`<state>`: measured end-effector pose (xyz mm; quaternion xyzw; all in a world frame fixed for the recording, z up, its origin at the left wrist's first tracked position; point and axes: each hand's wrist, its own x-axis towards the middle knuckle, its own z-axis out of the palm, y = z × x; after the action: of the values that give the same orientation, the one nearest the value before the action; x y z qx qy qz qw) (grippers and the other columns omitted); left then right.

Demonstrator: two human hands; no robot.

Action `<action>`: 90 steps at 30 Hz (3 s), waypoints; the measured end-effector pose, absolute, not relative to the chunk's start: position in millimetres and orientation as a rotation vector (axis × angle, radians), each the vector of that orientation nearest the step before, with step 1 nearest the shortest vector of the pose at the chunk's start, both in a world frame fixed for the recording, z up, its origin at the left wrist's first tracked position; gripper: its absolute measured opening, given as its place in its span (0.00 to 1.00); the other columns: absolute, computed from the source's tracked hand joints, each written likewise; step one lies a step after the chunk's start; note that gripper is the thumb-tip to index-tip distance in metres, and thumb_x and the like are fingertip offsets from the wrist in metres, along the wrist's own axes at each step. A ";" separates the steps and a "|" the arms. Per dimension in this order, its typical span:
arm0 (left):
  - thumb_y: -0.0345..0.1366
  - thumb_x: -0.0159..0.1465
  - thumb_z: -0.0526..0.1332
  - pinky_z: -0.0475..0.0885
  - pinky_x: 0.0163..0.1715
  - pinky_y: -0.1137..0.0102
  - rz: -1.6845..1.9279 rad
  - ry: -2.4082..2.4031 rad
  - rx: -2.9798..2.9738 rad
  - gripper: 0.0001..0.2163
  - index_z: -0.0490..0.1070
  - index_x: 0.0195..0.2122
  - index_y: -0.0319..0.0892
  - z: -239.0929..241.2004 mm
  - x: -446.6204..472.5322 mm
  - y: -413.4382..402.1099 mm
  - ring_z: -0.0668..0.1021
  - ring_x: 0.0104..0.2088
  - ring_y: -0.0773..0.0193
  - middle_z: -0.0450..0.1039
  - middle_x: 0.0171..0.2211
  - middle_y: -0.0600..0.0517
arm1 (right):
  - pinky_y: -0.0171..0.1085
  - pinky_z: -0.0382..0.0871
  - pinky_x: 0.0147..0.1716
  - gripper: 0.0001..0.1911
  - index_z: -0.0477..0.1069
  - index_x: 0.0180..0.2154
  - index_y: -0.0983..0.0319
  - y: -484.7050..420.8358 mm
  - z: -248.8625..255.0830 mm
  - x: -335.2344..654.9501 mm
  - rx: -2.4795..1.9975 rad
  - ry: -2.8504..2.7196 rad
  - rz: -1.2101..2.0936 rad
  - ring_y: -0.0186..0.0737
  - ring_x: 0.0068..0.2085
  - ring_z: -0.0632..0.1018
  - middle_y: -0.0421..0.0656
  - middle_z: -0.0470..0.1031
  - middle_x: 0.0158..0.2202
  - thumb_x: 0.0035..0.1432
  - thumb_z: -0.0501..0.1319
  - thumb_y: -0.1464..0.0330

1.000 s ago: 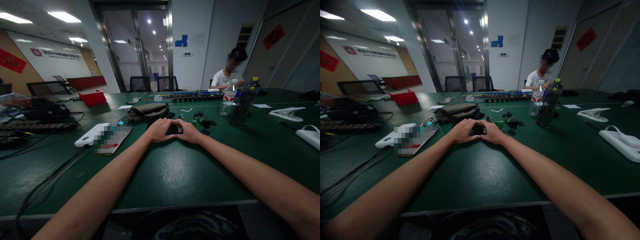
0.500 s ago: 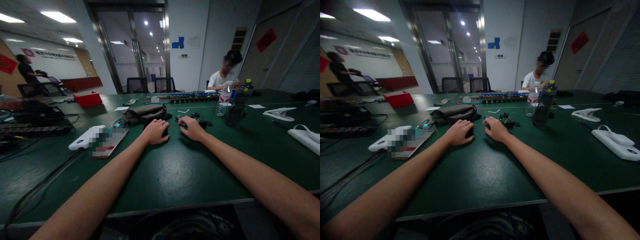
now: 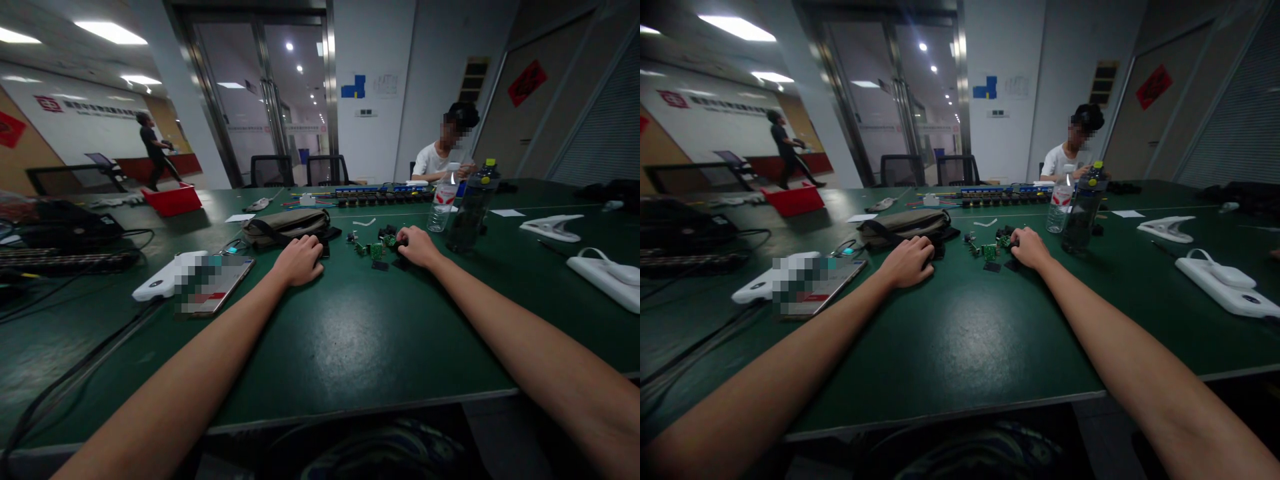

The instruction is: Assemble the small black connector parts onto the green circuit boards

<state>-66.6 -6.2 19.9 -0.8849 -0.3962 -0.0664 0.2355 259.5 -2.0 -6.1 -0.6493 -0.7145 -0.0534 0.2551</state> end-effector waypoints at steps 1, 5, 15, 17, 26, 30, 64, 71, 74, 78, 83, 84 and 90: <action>0.38 0.62 0.56 0.69 0.42 0.59 -0.177 -1.108 -2.420 0.09 0.71 0.39 0.40 20.0 -66.6 -6.1 0.72 0.45 0.51 0.71 0.46 0.41 | 0.38 0.67 0.41 0.11 0.75 0.38 0.62 -1.7 -5.5 259.1 -1.784 -1.916 -0.150 0.44 0.41 0.75 0.47 0.75 0.40 0.51 0.60 0.74; 0.36 0.62 0.56 0.69 0.42 0.60 -0.171 -1.145 -2.411 0.09 0.71 0.39 0.40 19.9 -66.8 -5.1 0.73 0.45 0.52 0.70 0.46 0.41 | 0.37 0.67 0.41 0.09 0.75 0.35 0.63 -2.7 2.2 258.3 -1.806 -1.740 -0.117 0.42 0.39 0.77 0.46 0.78 0.36 0.51 0.58 0.76; 0.40 0.66 0.53 0.68 0.42 0.60 -0.444 -0.965 -2.496 0.11 0.69 0.43 0.39 20.3 -55.9 -10.0 0.72 0.43 0.53 0.70 0.45 0.42 | 0.32 0.70 0.30 0.11 0.71 0.37 0.62 -35.6 19.3 191.9 -1.405 -1.810 0.380 0.33 0.22 0.76 0.34 0.73 0.20 0.49 0.61 0.76; 0.41 0.67 0.52 0.67 0.43 0.60 -0.481 -0.898 -2.521 0.13 0.68 0.45 0.39 20.5 -51.8 -13.3 0.72 0.44 0.53 0.70 0.45 0.42 | 0.31 0.69 0.27 0.08 0.69 0.32 0.61 -41.5 15.5 173.7 -1.402 -1.898 0.480 0.33 0.19 0.75 0.33 0.71 0.17 0.49 0.61 0.77; 0.43 0.67 0.56 0.68 0.41 0.64 -0.252 -0.750 -2.608 0.13 0.71 0.44 0.38 17.7 -40.4 -16.8 0.75 0.41 0.57 0.72 0.44 0.44 | 0.31 0.73 0.26 0.07 0.67 0.37 0.61 -33.8 5.9 165.4 -1.358 -1.626 0.627 0.35 0.26 0.80 0.38 0.74 0.24 0.57 0.55 0.77; 0.41 0.68 0.54 0.68 0.41 0.62 -0.212 -0.834 -2.554 0.13 0.74 0.42 0.38 16.1 -42.2 -13.2 0.75 0.42 0.56 0.72 0.46 0.43 | 0.41 0.72 0.47 0.08 0.73 0.37 0.63 -17.2 7.9 200.6 -1.424 -1.811 -0.025 0.44 0.41 0.79 0.48 0.78 0.38 0.56 0.56 0.74; 0.35 0.61 0.56 0.68 0.43 0.56 -0.226 -1.161 -2.422 0.12 0.75 0.42 0.38 17.1 -48.4 -9.4 0.73 0.47 0.48 0.72 0.48 0.39 | 0.55 0.62 0.55 0.23 0.75 0.53 0.58 19.8 -4.1 244.6 -1.835 -2.087 -0.131 0.57 0.55 0.71 0.53 0.70 0.57 0.67 0.46 0.63; 0.37 0.62 0.56 0.69 0.42 0.56 -0.224 -1.213 -2.374 0.12 0.76 0.39 0.38 18.8 -52.9 -8.4 0.73 0.47 0.48 0.72 0.47 0.39 | 0.53 0.63 0.56 0.25 0.76 0.53 0.59 21.7 -6.8 249.6 -1.868 -2.035 -0.066 0.55 0.57 0.70 0.55 0.67 0.55 0.68 0.44 0.61; 0.36 0.61 0.56 0.69 0.42 0.56 -0.242 -1.224 -2.380 0.12 0.76 0.39 0.37 19.9 -54.8 -8.4 0.73 0.47 0.48 0.71 0.47 0.38 | 0.51 0.63 0.58 0.24 0.76 0.54 0.62 21.0 -7.3 251.2 -1.805 -1.981 -0.096 0.54 0.56 0.71 0.55 0.65 0.56 0.67 0.47 0.62; 0.37 0.60 0.56 0.70 0.42 0.56 -0.256 -1.251 -2.381 0.11 0.76 0.38 0.39 20.7 -56.9 -7.5 0.72 0.47 0.48 0.71 0.47 0.39 | 0.52 0.63 0.59 0.23 0.75 0.54 0.64 17.0 -3.3 247.3 -1.614 -1.858 -0.186 0.55 0.56 0.71 0.55 0.61 0.59 0.64 0.52 0.62; 0.34 0.60 0.56 0.72 0.45 0.59 -0.451 -1.308 -2.423 0.09 0.73 0.39 0.42 22.4 -64.6 -0.6 0.74 0.47 0.52 0.72 0.45 0.43 | 0.53 0.62 0.61 0.20 0.76 0.52 0.60 1.7 0.6 216.5 -1.237 -1.962 -0.143 0.51 0.58 0.70 0.50 0.62 0.59 0.61 0.55 0.66; 0.33 0.60 0.55 0.72 0.46 0.59 -0.526 -1.347 -2.406 0.10 0.73 0.40 0.42 22.9 -67.4 1.5 0.74 0.46 0.52 0.72 0.45 0.43 | 0.53 0.62 0.62 0.20 0.76 0.52 0.59 -2.8 -0.4 206.7 -1.162 -2.026 -0.106 0.50 0.58 0.70 0.50 0.63 0.59 0.61 0.56 0.67; 0.34 0.64 0.51 0.72 0.48 0.60 -0.818 -1.573 -2.319 0.09 0.70 0.37 0.42 24.7 -86.8 10.3 0.75 0.44 0.54 0.73 0.41 0.45 | 0.53 0.61 0.63 0.27 0.70 0.59 0.60 -28.1 -13.4 150.5 -0.915 -2.348 0.141 0.50 0.59 0.71 0.53 0.60 0.62 0.58 0.59 0.70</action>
<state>-86.8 10.3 24.7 -0.7895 -0.5355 -0.2784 0.1113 150.5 -28.1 -13.4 -0.3455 -0.8862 0.0533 0.3040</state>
